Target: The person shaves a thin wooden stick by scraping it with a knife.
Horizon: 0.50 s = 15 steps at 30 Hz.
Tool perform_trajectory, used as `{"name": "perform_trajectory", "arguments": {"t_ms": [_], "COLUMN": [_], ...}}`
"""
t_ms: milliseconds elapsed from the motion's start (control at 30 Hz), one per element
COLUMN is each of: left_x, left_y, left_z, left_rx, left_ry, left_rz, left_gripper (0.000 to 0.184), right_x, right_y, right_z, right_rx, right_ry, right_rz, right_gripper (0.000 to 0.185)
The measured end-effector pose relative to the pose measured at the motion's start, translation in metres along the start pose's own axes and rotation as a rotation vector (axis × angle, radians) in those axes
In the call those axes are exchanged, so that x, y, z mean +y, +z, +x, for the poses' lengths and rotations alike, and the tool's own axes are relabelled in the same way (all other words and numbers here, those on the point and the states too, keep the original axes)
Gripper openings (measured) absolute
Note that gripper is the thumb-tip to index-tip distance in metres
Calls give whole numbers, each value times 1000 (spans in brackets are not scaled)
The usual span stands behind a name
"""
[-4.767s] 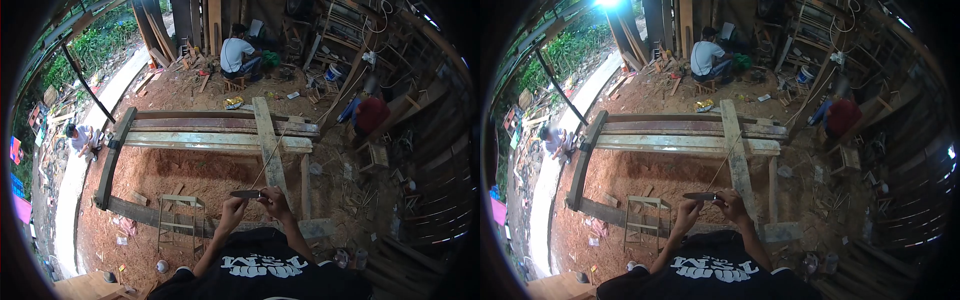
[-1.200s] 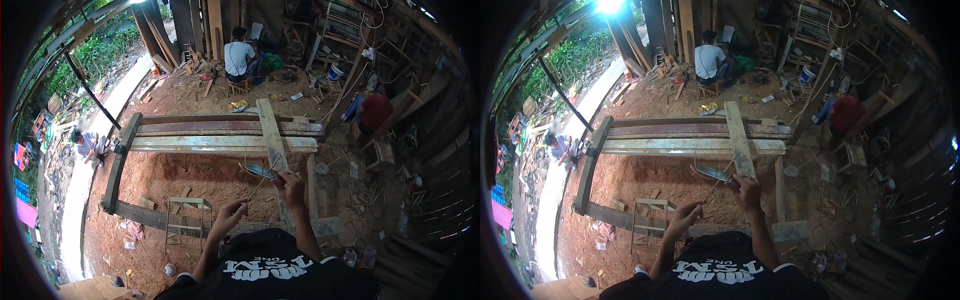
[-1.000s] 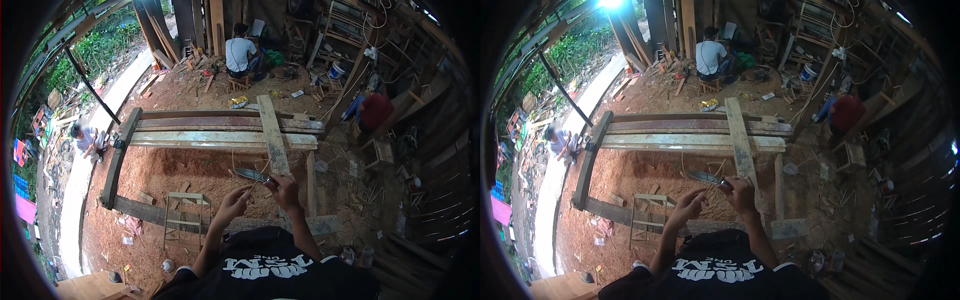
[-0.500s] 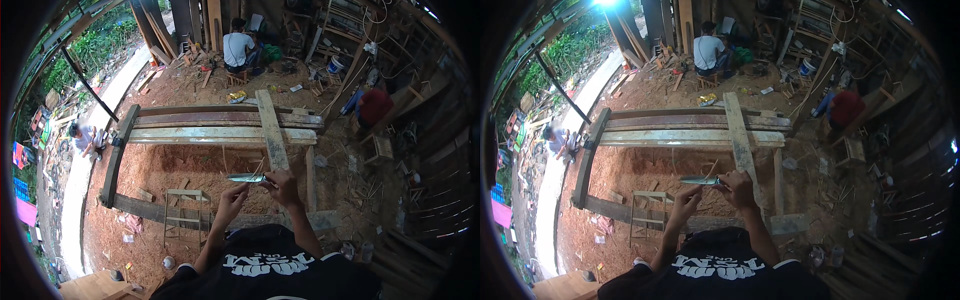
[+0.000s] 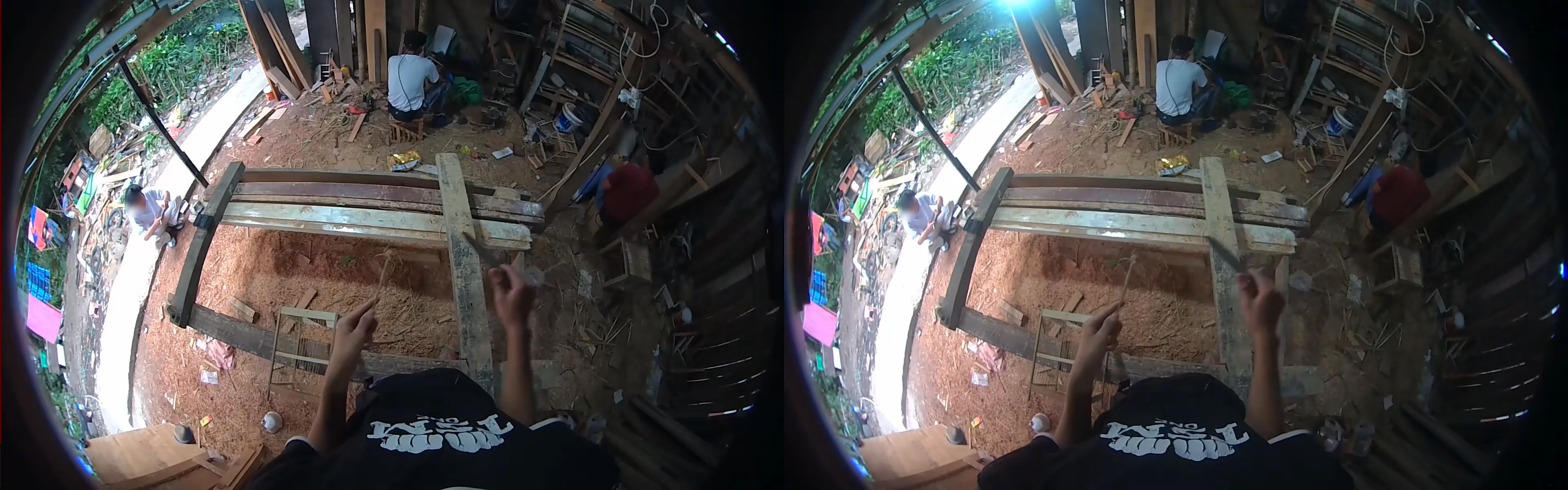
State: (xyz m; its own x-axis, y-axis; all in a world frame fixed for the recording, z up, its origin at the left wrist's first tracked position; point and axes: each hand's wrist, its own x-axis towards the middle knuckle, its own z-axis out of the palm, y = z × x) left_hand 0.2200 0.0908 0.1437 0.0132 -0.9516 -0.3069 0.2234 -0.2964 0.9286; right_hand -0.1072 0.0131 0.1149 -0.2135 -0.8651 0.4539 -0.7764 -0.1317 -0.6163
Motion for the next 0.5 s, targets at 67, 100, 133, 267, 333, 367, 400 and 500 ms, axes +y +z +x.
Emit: {"name": "perform_trajectory", "arguments": {"t_ms": [67,100,133,267,333,367,400,500], "left_x": [-4,-1,3,1,-6,-10,-12,-14], "left_y": [16,26,36,53,54,53,52,56], "left_z": [19,24,27,40,45,47,48,44], "left_rx": [-74,-81,-90,-157,-195,-221,-246,-245], "left_ry": [24,46,62,80,94,107,120,143], "left_rz": [-122,-111,-97,-111,-118,-117,-115,-23], "left_gripper": [38,38,38,37,36,35,35,34], "right_x": [-22,-34,-45,-78,-82,-84,-88,-88], "right_y": [19,27,31,25,27,27,27,25], "right_z": [-18,-24,-30,-34,-30,-29,-28,-23], "right_rx": [-124,-144,-164,-326,-309,-324,-341,-355], "right_ry": [72,42,17,0,-156,-193,-229,-336], "right_rz": [153,234,315,361,364,349,334,302], "right_gripper": [52,49,47,39,37,37,37,36]}}
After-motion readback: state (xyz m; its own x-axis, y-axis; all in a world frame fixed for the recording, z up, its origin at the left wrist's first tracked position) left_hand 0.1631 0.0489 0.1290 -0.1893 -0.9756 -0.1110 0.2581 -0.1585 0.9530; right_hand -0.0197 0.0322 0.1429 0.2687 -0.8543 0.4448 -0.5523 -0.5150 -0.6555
